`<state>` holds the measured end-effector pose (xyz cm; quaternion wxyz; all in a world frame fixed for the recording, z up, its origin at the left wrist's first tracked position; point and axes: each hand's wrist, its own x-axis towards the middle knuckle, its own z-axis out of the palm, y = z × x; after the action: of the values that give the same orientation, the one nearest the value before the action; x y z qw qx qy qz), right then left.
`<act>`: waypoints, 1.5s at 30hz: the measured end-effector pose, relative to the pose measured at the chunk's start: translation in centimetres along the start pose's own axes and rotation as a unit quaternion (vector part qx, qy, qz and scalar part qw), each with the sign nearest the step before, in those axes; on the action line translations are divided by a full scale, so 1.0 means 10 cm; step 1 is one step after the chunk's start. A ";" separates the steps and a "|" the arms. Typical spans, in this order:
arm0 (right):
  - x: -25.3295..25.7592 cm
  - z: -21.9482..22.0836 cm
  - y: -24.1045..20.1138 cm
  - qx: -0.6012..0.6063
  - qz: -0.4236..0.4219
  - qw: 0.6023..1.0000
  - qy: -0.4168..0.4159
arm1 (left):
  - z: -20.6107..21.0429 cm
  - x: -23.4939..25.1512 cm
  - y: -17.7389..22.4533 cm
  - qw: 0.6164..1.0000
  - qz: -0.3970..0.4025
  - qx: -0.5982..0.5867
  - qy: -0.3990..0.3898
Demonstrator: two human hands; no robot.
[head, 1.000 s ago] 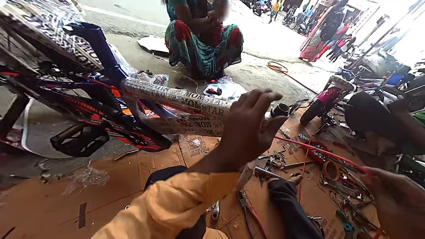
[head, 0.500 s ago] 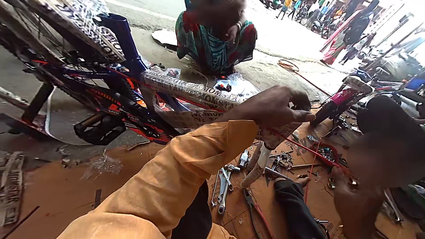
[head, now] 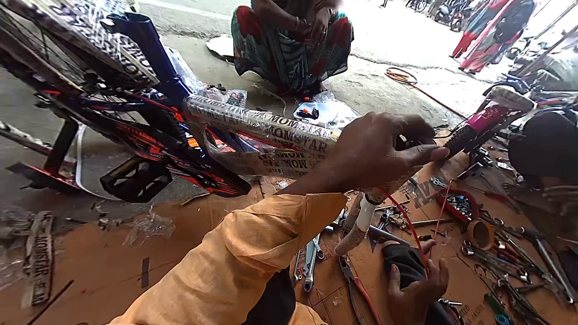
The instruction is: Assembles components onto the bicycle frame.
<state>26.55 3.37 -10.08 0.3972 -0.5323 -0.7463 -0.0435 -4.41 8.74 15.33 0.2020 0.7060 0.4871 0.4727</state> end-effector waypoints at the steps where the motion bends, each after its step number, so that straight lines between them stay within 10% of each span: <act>1: -0.05 0.03 0.00 -0.009 -0.023 0.999 0.023 | -0.03 0.00 0.01 0.999 -0.006 -0.033 0.009; 4: -0.22 0.01 -0.16 -0.016 -0.090 0.996 -0.005 | -0.23 -0.06 -0.03 0.996 -0.040 -0.048 0.071; 7: -0.30 -0.05 -0.17 -0.003 -0.140 0.977 -0.158 | -0.55 -0.29 -0.33 0.969 -0.077 0.191 0.134; 11: -0.06 0.19 0.26 -0.047 -0.011 0.946 -0.319 | -1.08 -0.48 -0.45 0.928 -0.205 0.297 -0.089; 17: 0.22 0.57 0.94 -0.084 0.116 0.922 -0.359 | -1.37 -0.29 -0.36 0.905 -0.158 0.231 -0.319; 22: 0.02 0.78 1.05 -0.116 0.076 0.944 -0.300 | -1.40 -0.24 -1.11 0.916 -0.080 0.250 -0.304; 25: -0.05 0.76 0.95 -0.149 0.076 0.941 -0.294 | -1.41 -0.11 -0.85 0.879 -0.253 0.199 -0.351; 28: -0.01 0.75 0.88 -0.154 0.090 0.941 -0.287 | -1.51 -0.38 -1.27 0.949 -0.065 0.120 -0.284; 33: 0.09 0.66 0.81 -0.157 0.057 0.928 -0.333 | -1.22 -0.21 -0.23 0.895 -0.305 0.232 -0.228; 38: 0.31 0.14 0.68 -0.005 0.173 0.871 -0.459 | -0.99 0.13 -1.04 0.963 -0.062 0.122 -0.232; 42: 0.41 -0.56 0.50 0.250 0.245 0.820 -0.452 | -0.47 0.65 -0.05 0.951 -0.212 0.013 -0.226; 45: 0.36 -1.20 0.50 0.220 0.210 0.842 -0.445 | -0.03 1.15 -0.14 0.964 -0.096 -0.028 -0.246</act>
<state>36.84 2.40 -1.42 0.1284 -0.5370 -0.7031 0.4482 -4.47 19.40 19.78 0.3799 0.7442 0.4747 0.2767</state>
